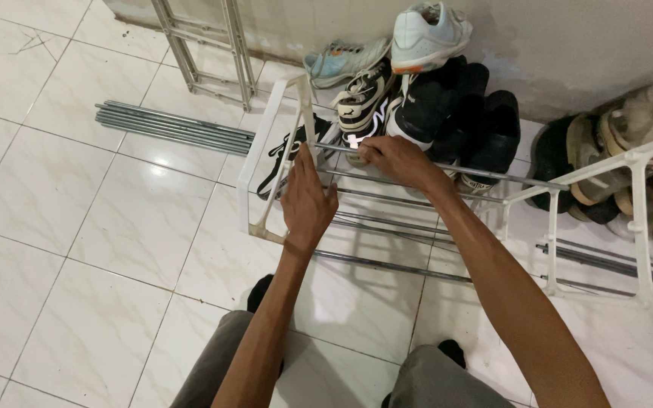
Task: The person assembles a white plastic shoe rack by inserting metal rods into the frame slots. They repeatedly pick up rods from the floor and slide them into the rack, adjusting the frame as needed.
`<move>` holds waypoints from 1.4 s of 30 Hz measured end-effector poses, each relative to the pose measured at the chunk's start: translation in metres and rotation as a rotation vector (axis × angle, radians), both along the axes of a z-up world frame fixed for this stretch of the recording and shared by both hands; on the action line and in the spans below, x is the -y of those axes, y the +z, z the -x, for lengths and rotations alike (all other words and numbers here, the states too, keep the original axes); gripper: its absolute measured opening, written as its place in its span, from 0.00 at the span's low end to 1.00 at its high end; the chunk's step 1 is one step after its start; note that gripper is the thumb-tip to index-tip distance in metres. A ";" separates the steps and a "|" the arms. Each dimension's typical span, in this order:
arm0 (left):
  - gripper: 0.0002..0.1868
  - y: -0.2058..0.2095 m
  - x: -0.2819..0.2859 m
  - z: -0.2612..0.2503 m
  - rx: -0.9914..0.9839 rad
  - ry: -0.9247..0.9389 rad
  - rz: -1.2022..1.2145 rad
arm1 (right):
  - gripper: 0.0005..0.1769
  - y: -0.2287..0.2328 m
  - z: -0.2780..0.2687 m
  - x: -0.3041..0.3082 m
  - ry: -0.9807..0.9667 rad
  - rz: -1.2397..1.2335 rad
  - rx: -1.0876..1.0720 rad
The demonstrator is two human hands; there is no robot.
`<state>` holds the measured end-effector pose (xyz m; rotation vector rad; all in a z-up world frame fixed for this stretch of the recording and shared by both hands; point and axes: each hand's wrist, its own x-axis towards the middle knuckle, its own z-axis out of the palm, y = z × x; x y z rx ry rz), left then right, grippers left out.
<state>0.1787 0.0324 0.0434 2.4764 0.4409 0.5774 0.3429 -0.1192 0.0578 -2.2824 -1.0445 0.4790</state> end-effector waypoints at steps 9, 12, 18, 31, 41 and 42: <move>0.52 0.002 0.007 0.002 -0.030 0.023 0.031 | 0.13 0.011 0.055 -0.016 -0.118 -0.281 0.502; 0.52 -0.006 0.006 0.001 0.052 -0.005 -0.012 | 0.07 0.004 0.066 -0.021 -0.176 -0.400 0.622; 0.52 -0.018 0.002 -0.002 0.057 -0.016 0.033 | 0.08 0.003 0.061 -0.020 -0.160 -0.340 0.515; 0.53 -0.006 -0.002 -0.001 -0.030 -0.006 0.077 | 0.24 -0.002 0.020 -0.023 -0.076 -0.082 0.082; 0.48 -0.008 -0.005 0.001 0.057 0.000 0.024 | 0.13 0.005 0.051 -0.024 -0.110 -0.332 0.440; 0.47 -0.008 -0.006 0.001 0.032 0.007 0.034 | 0.12 0.002 0.054 -0.024 -0.141 -0.348 0.467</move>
